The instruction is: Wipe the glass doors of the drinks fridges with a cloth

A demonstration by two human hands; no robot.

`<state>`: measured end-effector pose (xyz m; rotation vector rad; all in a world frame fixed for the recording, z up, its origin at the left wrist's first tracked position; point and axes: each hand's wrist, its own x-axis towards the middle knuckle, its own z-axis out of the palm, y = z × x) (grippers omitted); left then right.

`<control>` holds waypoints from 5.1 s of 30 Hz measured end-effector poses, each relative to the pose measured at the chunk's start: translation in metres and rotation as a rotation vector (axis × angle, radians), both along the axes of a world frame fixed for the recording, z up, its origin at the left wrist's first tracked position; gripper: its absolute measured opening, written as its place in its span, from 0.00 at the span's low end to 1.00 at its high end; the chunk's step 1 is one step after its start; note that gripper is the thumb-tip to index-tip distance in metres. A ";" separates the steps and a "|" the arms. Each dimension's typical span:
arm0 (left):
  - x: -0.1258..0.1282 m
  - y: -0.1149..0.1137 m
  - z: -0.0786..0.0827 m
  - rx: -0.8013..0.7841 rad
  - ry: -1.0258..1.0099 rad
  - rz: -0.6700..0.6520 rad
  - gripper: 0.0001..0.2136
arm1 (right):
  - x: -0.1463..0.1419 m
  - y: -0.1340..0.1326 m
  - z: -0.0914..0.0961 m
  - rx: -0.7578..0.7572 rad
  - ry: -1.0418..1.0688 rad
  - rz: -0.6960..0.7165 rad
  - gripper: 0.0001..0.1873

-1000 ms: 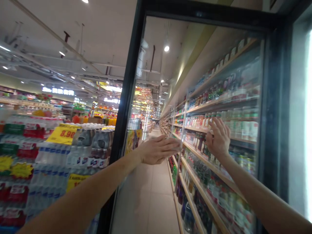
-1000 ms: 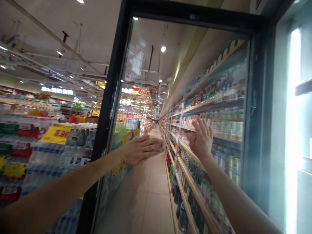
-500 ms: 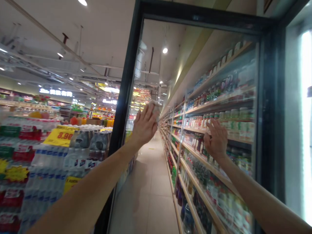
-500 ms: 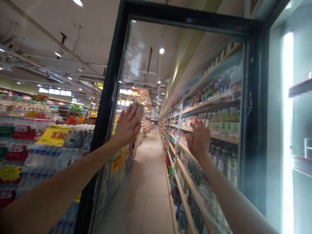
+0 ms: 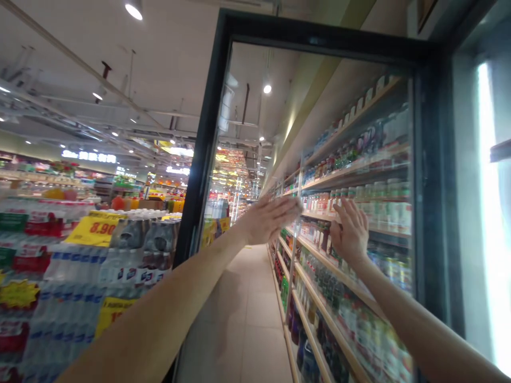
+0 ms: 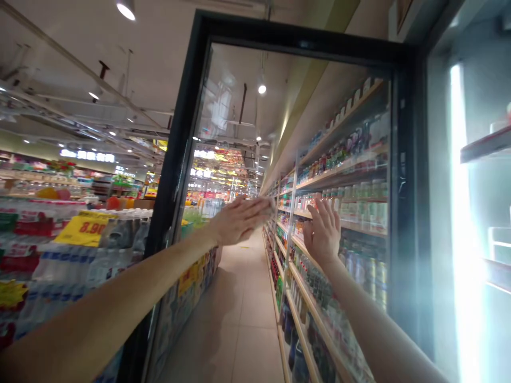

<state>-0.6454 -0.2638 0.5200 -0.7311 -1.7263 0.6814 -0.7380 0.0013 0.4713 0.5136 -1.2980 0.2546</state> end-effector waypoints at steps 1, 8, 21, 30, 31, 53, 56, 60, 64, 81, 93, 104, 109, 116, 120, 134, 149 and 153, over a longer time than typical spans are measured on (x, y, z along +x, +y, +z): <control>0.001 -0.003 0.007 0.152 0.059 0.017 0.24 | 0.000 0.000 0.000 0.001 0.003 -0.001 0.21; -0.001 0.000 0.023 0.129 0.086 0.005 0.23 | -0.001 0.001 0.000 0.010 0.021 0.004 0.21; -0.010 0.011 0.026 0.161 0.119 -0.025 0.25 | -0.001 -0.001 -0.001 0.014 0.007 0.032 0.23; -0.015 0.010 0.027 0.164 0.145 -0.043 0.25 | -0.002 -0.002 -0.001 0.017 0.000 0.007 0.21; -0.015 0.004 0.032 0.302 0.198 -0.046 0.24 | -0.002 -0.002 -0.002 0.016 0.001 0.007 0.21; -0.013 0.015 0.022 0.453 0.128 -0.164 0.30 | 0.037 -0.081 0.039 0.287 -0.001 0.400 0.29; -0.006 -0.015 0.025 0.616 0.198 -0.355 0.31 | 0.056 -0.127 0.062 0.305 -0.139 0.389 0.25; 0.003 -0.056 0.020 0.750 0.323 -0.282 0.26 | 0.069 -0.167 0.086 0.178 -0.215 0.185 0.23; 0.009 -0.062 0.014 0.681 0.278 -0.069 0.25 | 0.057 -0.137 0.104 0.172 -0.247 0.025 0.24; 0.006 -0.040 0.004 0.732 0.283 0.082 0.27 | 0.009 -0.021 0.103 -0.024 -0.251 -0.046 0.26; 0.002 -0.031 -0.013 0.749 0.325 0.054 0.25 | 0.008 -0.017 0.065 -0.018 -0.229 -0.005 0.25; -0.008 0.005 -0.048 0.754 0.353 0.072 0.27 | -0.005 0.027 0.030 -0.417 -0.332 -0.004 0.27; -0.011 0.002 -0.047 0.763 0.331 0.043 0.27 | -0.008 0.018 0.015 -0.295 -0.315 -0.037 0.29; -0.015 0.002 -0.048 0.782 0.301 0.012 0.28 | -0.010 0.028 0.006 -0.516 -0.265 -0.066 0.27; -0.014 0.002 -0.048 0.797 0.285 -0.003 0.28 | 0.002 -0.004 -0.004 -0.167 -0.227 -0.070 0.27; -0.011 0.001 -0.048 0.815 0.241 0.031 0.28 | 0.025 -0.069 -0.037 0.206 -0.136 0.018 0.25; -0.011 0.016 -0.075 0.798 0.269 0.010 0.29 | -0.004 0.039 -0.055 -0.622 -0.290 -0.097 0.25; -0.009 0.036 -0.108 0.809 0.270 0.016 0.33 | 0.000 0.037 -0.072 -0.108 -0.257 -0.095 0.24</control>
